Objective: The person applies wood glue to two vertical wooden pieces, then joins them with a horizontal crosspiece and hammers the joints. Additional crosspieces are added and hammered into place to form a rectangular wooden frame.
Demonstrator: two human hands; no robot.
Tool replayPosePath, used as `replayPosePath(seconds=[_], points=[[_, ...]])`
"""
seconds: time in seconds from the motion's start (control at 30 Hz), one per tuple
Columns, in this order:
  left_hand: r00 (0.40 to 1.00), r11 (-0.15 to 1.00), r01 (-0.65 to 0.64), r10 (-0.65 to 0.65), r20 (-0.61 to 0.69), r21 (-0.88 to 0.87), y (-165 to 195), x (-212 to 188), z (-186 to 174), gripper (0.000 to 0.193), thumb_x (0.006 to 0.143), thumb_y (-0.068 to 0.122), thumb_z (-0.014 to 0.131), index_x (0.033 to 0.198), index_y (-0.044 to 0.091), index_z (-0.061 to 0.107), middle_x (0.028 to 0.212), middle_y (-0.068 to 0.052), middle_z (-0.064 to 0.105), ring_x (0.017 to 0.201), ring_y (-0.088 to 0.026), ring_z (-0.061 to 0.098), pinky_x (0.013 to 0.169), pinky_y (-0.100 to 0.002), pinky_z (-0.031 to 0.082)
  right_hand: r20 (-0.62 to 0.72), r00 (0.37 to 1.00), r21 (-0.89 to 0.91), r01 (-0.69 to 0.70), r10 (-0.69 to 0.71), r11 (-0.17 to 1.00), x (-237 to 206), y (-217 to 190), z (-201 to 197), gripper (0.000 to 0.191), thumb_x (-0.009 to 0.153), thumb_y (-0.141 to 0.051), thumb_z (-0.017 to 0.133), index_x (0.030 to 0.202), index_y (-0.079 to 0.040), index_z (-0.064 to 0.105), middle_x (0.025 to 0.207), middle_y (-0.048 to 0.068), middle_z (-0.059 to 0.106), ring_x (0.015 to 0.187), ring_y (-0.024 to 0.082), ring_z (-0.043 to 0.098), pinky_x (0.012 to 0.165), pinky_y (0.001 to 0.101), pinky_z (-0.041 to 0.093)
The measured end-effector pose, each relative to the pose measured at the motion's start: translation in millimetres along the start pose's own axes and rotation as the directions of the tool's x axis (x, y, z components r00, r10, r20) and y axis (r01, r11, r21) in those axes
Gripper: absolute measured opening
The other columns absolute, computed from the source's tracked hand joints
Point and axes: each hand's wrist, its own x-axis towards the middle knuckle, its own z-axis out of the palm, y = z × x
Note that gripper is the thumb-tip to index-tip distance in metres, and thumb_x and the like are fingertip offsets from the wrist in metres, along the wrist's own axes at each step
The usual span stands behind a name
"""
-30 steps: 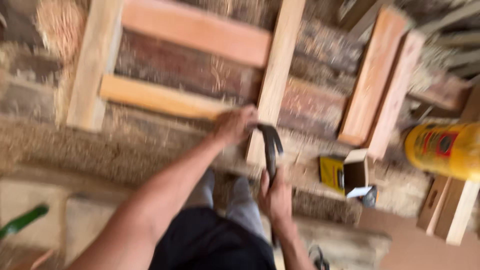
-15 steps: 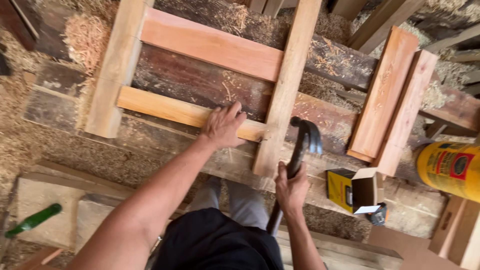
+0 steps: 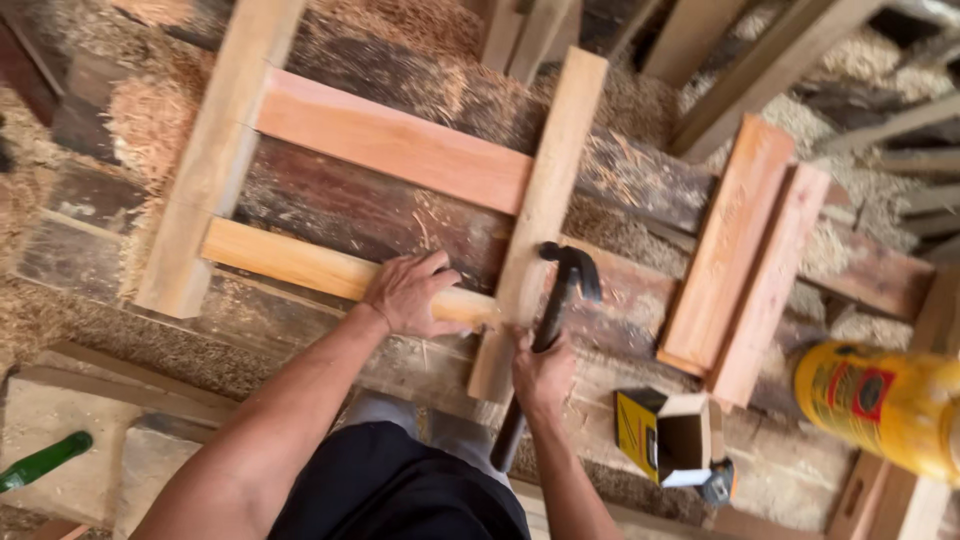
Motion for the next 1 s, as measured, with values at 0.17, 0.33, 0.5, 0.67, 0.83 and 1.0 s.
replayPosePath(seconds=[0.17,0.33,0.5,0.67,0.83,1.0], points=[[0.915,0.932,0.304,-0.343,-0.214,-0.198,-45.1,16.7,-19.2,0.043,0.104,0.057,0.056,0.104,0.015,0.069,0.101,-0.002,0.061,0.075,-0.019,0.065,0.068,-0.042,0.056,-0.076,0.987,-0.039,0.141,-0.144,0.989,38.9,-34.2,13.2,0.042,0.078,-0.034,0.088,0.103,-0.003,0.071,0.087,0.016,0.076,0.08,0.029,0.074,0.079,0.0435,0.058],[0.76,0.874,0.402,-0.485,-0.432,-0.274,-111.3,35.2,-58.5,0.028,0.104,0.043,0.059,0.108,0.016,0.067,0.107,-0.001,0.061,0.072,-0.017,0.063,0.056,-0.035,0.055,-0.094,0.988,-0.194,0.106,-0.126,0.975,72.3,-71.5,25.1,0.052,0.074,-0.04,0.089,0.107,-0.004,0.071,0.091,0.019,0.077,0.088,0.036,0.073,0.083,0.0479,0.055],[0.451,0.708,0.672,-0.623,-0.639,-0.216,-189.4,24.0,-110.6,0.073,0.083,0.042,0.077,0.14,0.005,0.05,0.12,-0.013,0.052,0.083,-0.023,0.064,0.054,-0.034,0.053,-0.028,0.982,-0.225,0.176,-0.187,0.958,93.8,-106.3,44.9,0.049,0.074,-0.037,0.086,0.107,-0.003,0.07,0.096,0.018,0.074,0.09,0.036,0.072,0.084,0.0502,0.056],[0.227,0.242,0.916,-0.97,-0.082,-0.32,-248.9,-4.7,-141.9,0.091,0.071,0.069,0.08,0.13,0.004,0.055,0.129,-0.014,0.048,0.096,-0.028,0.067,0.064,-0.036,0.055,-0.055,0.94,-0.384,0.29,-0.336,0.876,99.2,-123.2,58.1,0.046,0.068,-0.031,0.09,0.099,-0.003,0.07,0.096,0.016,0.07,0.094,0.037,0.066,0.083,0.0528,0.053],[0.405,0.417,0.909,-0.89,-0.21,-0.012,-265.8,-16.5,-133.9,0.096,0.069,0.088,0.07,0.116,0.004,0.064,0.127,-0.014,0.057,0.103,-0.029,0.063,0.056,-0.04,0.053,-0.089,0.992,-0.443,0.037,-0.085,0.896,101.4,-132.2,56.6,0.046,0.073,-0.038,0.084,0.1,-0.004,0.07,0.093,0.015,0.07,0.086,0.034,0.069,0.079,0.0524,0.056],[0.428,0.454,0.891,-0.854,-0.296,-0.02,-275.3,-16.4,-128.4,0.093,0.068,0.081,0.08,0.114,0.002,0.066,0.116,-0.016,0.063,0.077,-0.027,0.067,0.05,-0.04,0.052,0.058,0.994,-0.395,-0.062,0.092,0.916,112.8,-147.6,40.4,0.046,0.072,-0.038,0.072,0.104,-0.005,0.072,0.087,0.019,0.076,0.076,0.041,0.078,0.067,0.0513,0.067]])
